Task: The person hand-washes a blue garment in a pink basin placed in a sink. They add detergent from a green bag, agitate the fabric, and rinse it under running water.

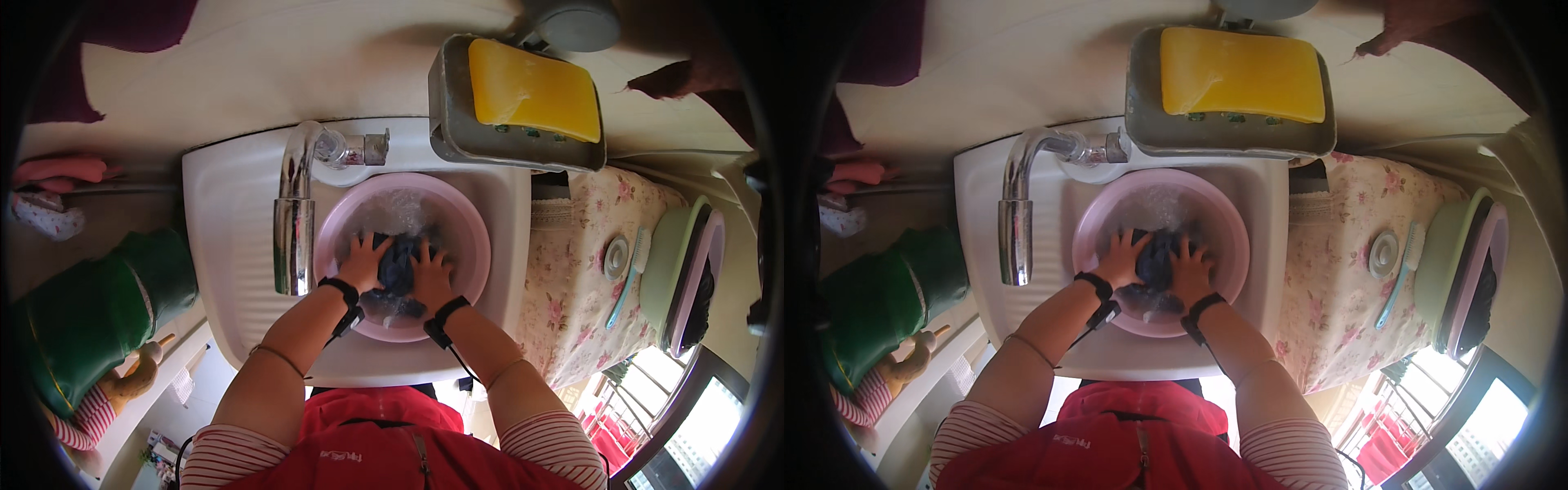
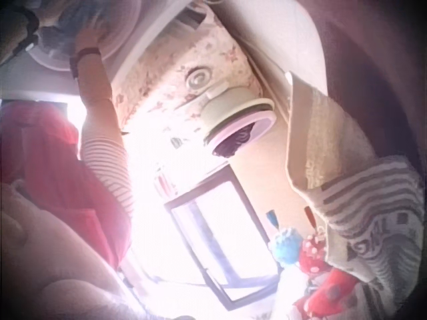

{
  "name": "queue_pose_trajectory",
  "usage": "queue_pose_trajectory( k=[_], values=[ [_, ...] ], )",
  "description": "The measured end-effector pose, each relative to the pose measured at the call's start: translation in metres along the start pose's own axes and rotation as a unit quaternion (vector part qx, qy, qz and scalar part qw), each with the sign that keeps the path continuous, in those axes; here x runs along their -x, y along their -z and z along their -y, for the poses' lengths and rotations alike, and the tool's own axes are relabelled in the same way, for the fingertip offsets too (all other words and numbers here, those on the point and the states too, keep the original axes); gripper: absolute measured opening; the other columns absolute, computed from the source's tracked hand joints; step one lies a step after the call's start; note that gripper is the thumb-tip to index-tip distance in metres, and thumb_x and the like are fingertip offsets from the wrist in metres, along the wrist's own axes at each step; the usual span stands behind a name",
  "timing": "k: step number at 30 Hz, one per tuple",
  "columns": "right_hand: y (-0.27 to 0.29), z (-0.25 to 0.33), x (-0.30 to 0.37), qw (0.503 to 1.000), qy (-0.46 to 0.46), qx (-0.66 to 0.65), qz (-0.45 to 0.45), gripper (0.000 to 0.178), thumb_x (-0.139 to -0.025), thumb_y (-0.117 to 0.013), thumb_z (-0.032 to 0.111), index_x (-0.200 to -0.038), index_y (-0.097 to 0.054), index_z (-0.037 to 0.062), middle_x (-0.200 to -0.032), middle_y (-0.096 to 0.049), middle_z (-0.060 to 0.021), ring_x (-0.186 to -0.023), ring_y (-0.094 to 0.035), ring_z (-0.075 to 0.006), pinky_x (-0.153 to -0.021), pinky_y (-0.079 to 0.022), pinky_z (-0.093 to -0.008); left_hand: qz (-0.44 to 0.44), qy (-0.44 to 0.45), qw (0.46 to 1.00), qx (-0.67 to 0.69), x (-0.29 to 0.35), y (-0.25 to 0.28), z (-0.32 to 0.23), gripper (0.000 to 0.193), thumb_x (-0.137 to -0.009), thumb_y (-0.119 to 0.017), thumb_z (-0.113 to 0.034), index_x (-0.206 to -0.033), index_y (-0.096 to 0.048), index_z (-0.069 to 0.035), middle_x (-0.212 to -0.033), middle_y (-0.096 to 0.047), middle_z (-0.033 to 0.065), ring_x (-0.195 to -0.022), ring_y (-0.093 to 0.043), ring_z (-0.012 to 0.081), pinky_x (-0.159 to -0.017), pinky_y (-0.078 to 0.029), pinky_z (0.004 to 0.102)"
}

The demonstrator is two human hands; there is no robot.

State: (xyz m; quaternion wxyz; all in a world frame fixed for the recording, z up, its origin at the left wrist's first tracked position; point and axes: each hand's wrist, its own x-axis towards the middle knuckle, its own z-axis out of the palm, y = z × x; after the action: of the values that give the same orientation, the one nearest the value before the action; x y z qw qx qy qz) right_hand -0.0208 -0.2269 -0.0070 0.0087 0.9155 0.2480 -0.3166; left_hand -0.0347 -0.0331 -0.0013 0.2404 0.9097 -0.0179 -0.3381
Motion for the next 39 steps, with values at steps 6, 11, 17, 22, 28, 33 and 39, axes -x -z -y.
queue_pose_trajectory(
  k=[6, 11, 17, 22, 28, 33, 39],
  values=[
    [0.005, -0.032, -0.059, 0.994, 0.009, -0.099, -0.045, 0.053, -0.069, -0.079, 0.028, -0.116, -0.064, 0.0091, -0.128, -0.051, -0.02, -0.107, -0.057, -0.0413, -0.085, -0.052, -0.0447, 0.066, 0.036, 0.992, -0.106, -0.048, 0.017, 0.019, 0.071, -0.067, -0.08, -0.043, -0.122, -0.061, -0.002, -0.135, -0.043, 0.0233, -0.125, -0.041, 0.0452, -0.098, -0.041, 0.0544],
    [0.038, -0.061, -0.059, 0.883, -0.047, -0.454, -0.105, 0.048, -0.066, -0.082, 0.025, -0.104, -0.066, 0.0004, -0.114, -0.06, -0.0202, -0.11, -0.057, -0.0387, -0.092, -0.047, -0.0428, -0.086, 0.06, 0.994, 0.041, -0.042, 0.035, 0.01, 0.07, -0.068, -0.08, -0.029, -0.127, -0.053, -0.003, -0.13, -0.047, 0.0192, -0.122, -0.043, 0.0425, -0.098, -0.043, 0.0439],
    [0.049, -0.058, 0.014, 0.935, 0.004, -0.332, -0.123, 0.067, -0.061, -0.087, 0.033, -0.113, -0.062, -0.0002, -0.142, -0.038, -0.0246, -0.125, -0.043, -0.043, -0.103, -0.039, -0.0437, -0.17, -0.197, 0.964, 0.057, 0.039, 0.046, -0.002, 0.076, -0.058, -0.088, -0.029, -0.126, -0.058, -0.011, -0.127, -0.046, 0.0183, -0.124, -0.038, 0.0417, -0.103, -0.038, 0.048],
    [0.038, -0.009, 0.023, 0.988, 0.003, -0.137, -0.073, 0.101, -0.062, -0.084, 0.046, -0.146, -0.035, 0.0181, -0.154, -0.018, -0.0247, -0.132, -0.024, -0.0577, -0.103, -0.03, -0.0653, -0.086, -0.074, 0.993, 0.034, 0.053, 0.02, -0.009, 0.083, -0.064, -0.086, -0.036, -0.137, -0.05, -0.02, -0.148, -0.023, 0.0259, -0.134, -0.019, 0.0562, -0.109, -0.03, 0.0566],
    [0.023, 0.011, -0.02, 0.999, -0.007, 0.027, 0.023, 0.079, -0.063, -0.081, 0.05, -0.132, -0.053, 0.0234, -0.152, -0.022, -0.0219, -0.133, -0.026, -0.0544, -0.089, -0.035, -0.0741, -0.003, -0.012, 1.0, 0.008, -0.001, 0.0, 0.009, 0.082, -0.065, -0.085, -0.036, -0.136, -0.048, -0.019, -0.152, -0.014, 0.0265, -0.131, -0.022, 0.0564, -0.107, -0.026, 0.0632],
    [0.017, -0.017, -0.067, 0.995, 0.001, -0.094, 0.011, 0.043, -0.075, -0.075, 0.032, -0.11, -0.066, 0.0089, -0.135, -0.045, -0.0208, -0.121, -0.046, -0.0414, -0.09, -0.046, -0.0538, -0.094, -0.069, 0.991, -0.059, -0.04, 0.016, 0.016, 0.057, -0.08, -0.071, -0.034, -0.126, -0.056, -0.006, -0.128, -0.055, 0.0193, -0.127, -0.042, 0.0396, -0.099, -0.041, 0.0505],
    [0.022, -0.054, -0.073, 0.918, -0.007, -0.368, -0.148, 0.03, -0.077, -0.072, 0.022, -0.098, -0.069, 0.0019, -0.115, -0.058, -0.0234, -0.106, -0.058, -0.0375, -0.092, -0.047, -0.0411, -0.138, 0.046, 0.976, 0.162, -0.055, 0.027, 0.009, 0.032, -0.078, -0.073, -0.027, -0.094, -0.064, -0.001, -0.115, -0.058, 0.0212, -0.111, -0.053, 0.0404, -0.093, -0.044, 0.0453]
  ],
)
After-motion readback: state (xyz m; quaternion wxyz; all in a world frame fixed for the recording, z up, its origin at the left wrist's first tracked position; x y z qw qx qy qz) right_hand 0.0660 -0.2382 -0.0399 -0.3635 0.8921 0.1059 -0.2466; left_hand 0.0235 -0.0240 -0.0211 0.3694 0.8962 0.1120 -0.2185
